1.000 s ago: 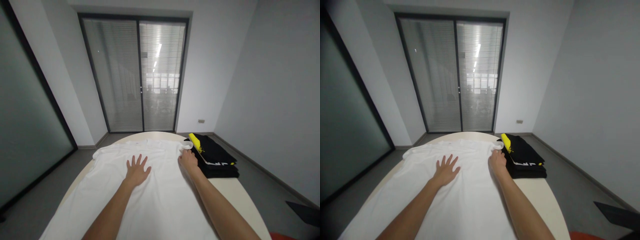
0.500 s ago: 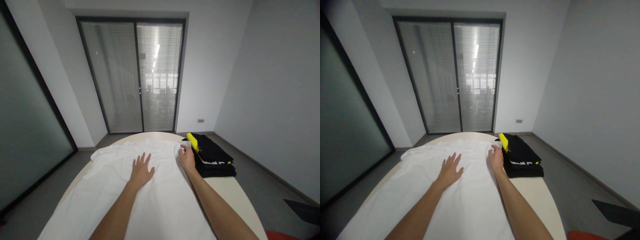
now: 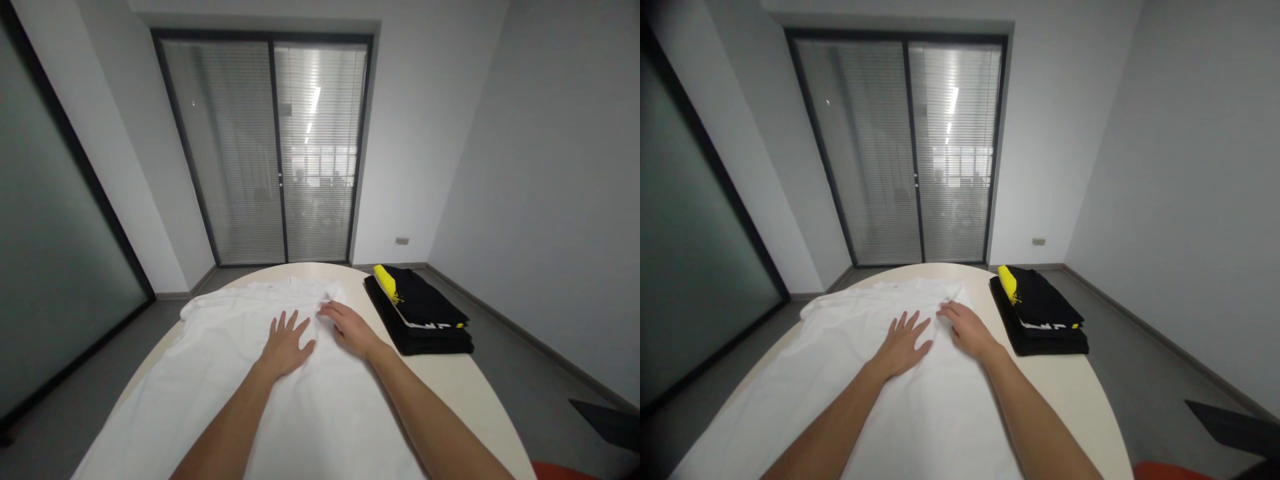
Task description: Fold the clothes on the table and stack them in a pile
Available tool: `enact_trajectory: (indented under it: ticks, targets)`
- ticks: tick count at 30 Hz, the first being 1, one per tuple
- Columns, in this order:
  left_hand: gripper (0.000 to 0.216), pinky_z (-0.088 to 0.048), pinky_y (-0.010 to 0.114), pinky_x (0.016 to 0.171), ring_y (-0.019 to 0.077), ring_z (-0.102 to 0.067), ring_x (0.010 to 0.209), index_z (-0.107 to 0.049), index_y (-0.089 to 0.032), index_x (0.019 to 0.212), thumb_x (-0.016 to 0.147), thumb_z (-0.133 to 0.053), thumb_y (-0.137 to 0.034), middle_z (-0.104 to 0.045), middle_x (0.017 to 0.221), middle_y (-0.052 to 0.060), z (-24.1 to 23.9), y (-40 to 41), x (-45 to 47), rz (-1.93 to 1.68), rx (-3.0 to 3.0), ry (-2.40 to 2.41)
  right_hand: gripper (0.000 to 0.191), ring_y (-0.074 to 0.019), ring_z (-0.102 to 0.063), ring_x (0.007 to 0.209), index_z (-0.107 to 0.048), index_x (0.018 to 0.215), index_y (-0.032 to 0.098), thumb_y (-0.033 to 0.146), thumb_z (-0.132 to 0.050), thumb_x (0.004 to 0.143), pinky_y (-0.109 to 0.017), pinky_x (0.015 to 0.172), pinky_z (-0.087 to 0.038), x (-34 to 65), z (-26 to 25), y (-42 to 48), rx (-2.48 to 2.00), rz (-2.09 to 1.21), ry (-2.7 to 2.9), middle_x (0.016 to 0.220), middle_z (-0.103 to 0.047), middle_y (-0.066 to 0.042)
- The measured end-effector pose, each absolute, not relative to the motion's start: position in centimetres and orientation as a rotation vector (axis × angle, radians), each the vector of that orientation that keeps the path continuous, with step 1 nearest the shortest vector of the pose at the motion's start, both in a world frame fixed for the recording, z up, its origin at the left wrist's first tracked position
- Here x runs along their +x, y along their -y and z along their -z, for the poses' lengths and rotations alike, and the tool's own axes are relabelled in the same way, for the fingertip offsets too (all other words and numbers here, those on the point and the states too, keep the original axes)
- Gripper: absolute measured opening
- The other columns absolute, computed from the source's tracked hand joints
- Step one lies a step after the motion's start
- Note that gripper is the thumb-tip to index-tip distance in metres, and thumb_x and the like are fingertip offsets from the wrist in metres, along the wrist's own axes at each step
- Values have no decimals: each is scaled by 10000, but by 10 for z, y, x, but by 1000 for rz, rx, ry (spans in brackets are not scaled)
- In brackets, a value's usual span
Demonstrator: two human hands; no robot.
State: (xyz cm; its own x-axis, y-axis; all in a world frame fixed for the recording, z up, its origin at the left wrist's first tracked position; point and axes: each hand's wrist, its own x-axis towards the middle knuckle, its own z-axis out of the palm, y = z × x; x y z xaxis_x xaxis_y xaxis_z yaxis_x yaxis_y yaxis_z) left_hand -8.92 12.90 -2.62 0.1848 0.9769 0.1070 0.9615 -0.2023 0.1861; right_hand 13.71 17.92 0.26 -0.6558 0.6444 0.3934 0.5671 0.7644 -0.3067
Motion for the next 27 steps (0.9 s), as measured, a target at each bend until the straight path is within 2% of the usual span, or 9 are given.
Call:
enact_trajectory:
  ticks: [3, 6, 8, 13, 17, 19, 21, 24, 27]
  targets:
    - [631, -120, 573, 1199, 392, -151, 1506, -383, -319, 1527, 949, -408, -571, -261, 1635, 75, 27, -130, -90, -305, 2361, -1936, 602, -236, -432, 1364, -507, 1414, 213, 104, -503, 822, -382, 1123, -343, 134, -6, -174, -1043, -141, 2512, 1443, -533, -96]
    - [621, -121, 547, 1209, 375, -171, 1506, -405, -281, 1518, 949, -411, -530, -277, 1630, 70, 27, -131, -89, -314, 2361, -1937, 369, -252, -554, 1189, -651, 1201, 189, 192, -542, 849, -347, 1009, -407, 133, -11, -174, -1289, -61, 2461, 1231, -664, -115]
    - [642, -127, 520, 1216, 354, -184, 1507, -372, -238, 1536, 949, -408, -496, -288, 1626, 74, 26, -132, -89, -336, 2351, -1933, 260, -235, -609, 1071, -680, 1086, 203, 217, -527, 877, -307, 919, -428, 132, -12, -175, -1447, -64, 2371, 1097, -711, -96]
    - [734, -181, 488, 1204, 324, -231, 1498, -94, -200, 1608, 960, -384, -388, -292, 1623, 80, 22, -131, -87, -423, 2335, -1911, 296, -187, -672, 878, -656, 1169, 246, 373, -499, 952, -259, 791, -442, 126, -10, -173, -1344, -360, 2262, 1033, -745, -42]
    - [673, -192, 495, 1199, 317, -256, 1490, -142, -288, 1602, 967, -365, -308, -335, 1608, 30, 22, -132, -89, -420, 2378, -1848, 352, -173, -665, 798, -703, 1072, 261, 496, -462, 967, -259, 753, -451, 131, -10, -173, -1211, -470, 2265, 935, -752, -11]
    - [655, -196, 491, 1204, 309, -255, 1491, -199, -299, 1592, 960, -371, -284, -337, 1607, 5, 23, -133, -90, -439, 2406, -1794, 391, -178, -659, 807, -694, 1103, 250, 463, -382, 1000, -271, 765, -457, 138, -8, -179, -1336, -379, 2117, 952, -748, -27]
    - [632, -202, 480, 1208, 296, -259, 1491, -265, -282, 1576, 954, -382, -276, -348, 1602, 2, 24, -134, -91, -464, 2415, -1761, 399, -193, -659, 908, -656, 1212, 216, 386, -360, 1005, -287, 836, -466, 147, -3, -188, -1442, -275, 1981, 1076, -732, -67]
    - [576, -218, 455, 1212, 263, -310, 1472, -365, -223, 1536, 964, -388, -290, -395, 1577, 43, 26, -137, -89, -513, 2414, -1729, 400, -221, -604, 1135, -636, 1280, 165, 306, -433, 966, -315, 1003, -424, 159, 10, -202, -1469, -206, 2008, 1247, -674, -111]
    - [532, -257, 425, 1202, 241, -406, 1415, -438, -184, 1487, 969, -401, -302, -473, 1521, 85, 31, -142, -88, -613, 2424, -1680, 374, -244, -549, 1239, -690, 1233, 191, 314, -555, 906, -347, 1072, -390, 168, 22, -209, -1479, -281, 2151, 1288, -660, -98]
